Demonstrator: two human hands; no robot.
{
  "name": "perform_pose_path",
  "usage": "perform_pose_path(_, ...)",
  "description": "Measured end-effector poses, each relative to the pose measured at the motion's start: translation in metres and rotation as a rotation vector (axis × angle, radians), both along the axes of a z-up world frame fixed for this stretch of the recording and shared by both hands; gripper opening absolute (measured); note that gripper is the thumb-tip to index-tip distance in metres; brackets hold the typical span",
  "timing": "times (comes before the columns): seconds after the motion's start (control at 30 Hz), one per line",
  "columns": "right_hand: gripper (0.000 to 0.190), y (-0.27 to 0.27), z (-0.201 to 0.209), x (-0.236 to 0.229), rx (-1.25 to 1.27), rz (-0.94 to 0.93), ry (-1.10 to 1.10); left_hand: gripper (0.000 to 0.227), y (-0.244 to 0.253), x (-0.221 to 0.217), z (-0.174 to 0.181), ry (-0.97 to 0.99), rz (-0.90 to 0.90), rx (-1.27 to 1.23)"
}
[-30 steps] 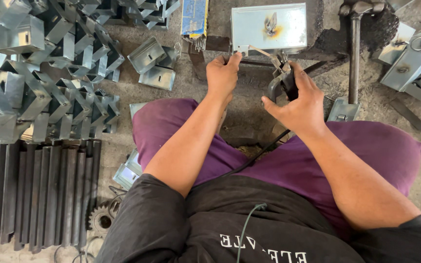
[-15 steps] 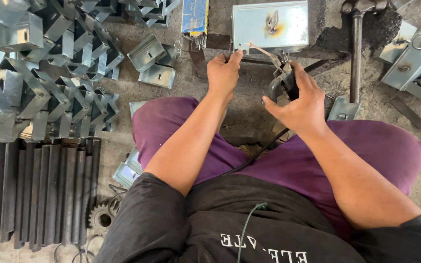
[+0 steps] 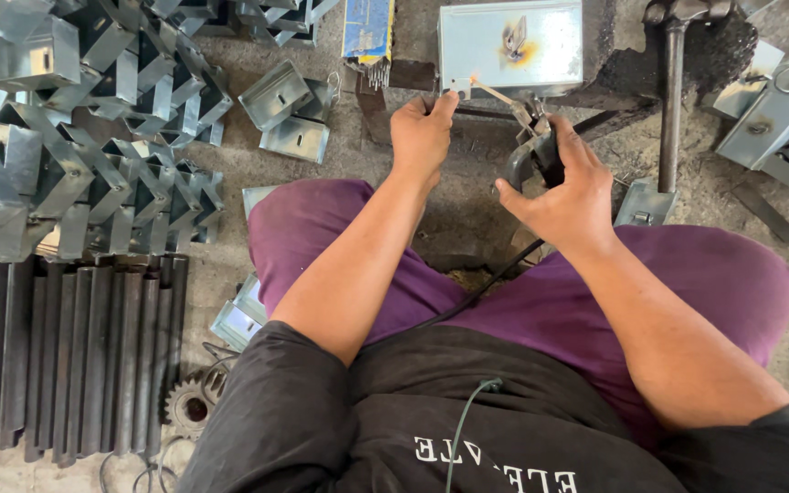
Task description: The person sits on the floor and welds small metal pieces onto larger metal brackets using a handheld welding tool. They pick up brackets and small metal pieces, position them, and weld them together, creating bright sparks. The person places the finished brackets on the floor and repeats the process with new pieces.
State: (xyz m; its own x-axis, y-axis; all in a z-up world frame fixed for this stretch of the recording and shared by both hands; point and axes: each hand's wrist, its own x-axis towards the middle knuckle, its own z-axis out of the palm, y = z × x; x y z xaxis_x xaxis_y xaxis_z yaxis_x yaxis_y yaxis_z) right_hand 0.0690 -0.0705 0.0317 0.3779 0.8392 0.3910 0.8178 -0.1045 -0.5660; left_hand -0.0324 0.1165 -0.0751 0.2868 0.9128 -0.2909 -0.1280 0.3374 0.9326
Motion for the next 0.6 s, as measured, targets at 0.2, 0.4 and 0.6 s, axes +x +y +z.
perform_pose_path(0.2,0.091,-0.0005,-0.001,0.0001,-0.015,-0.009,0.012,0.029,0.0006,0.0014,-0.0041,-0.05,-0.004,-0.01)
perform_pose_path(0.4,0.09,-0.0001,0.0016,-0.0003,0.0,0.007,0.003,0.028,0.0005,0.0015,-0.0039,-0.016,-0.003,0.003)
perform_pose_path(0.6,0.09,-0.0001,0.0031,-0.0009,-0.028,-0.049,0.021,0.029,0.0004,0.0007,-0.0037,-0.011,-0.003,-0.002)
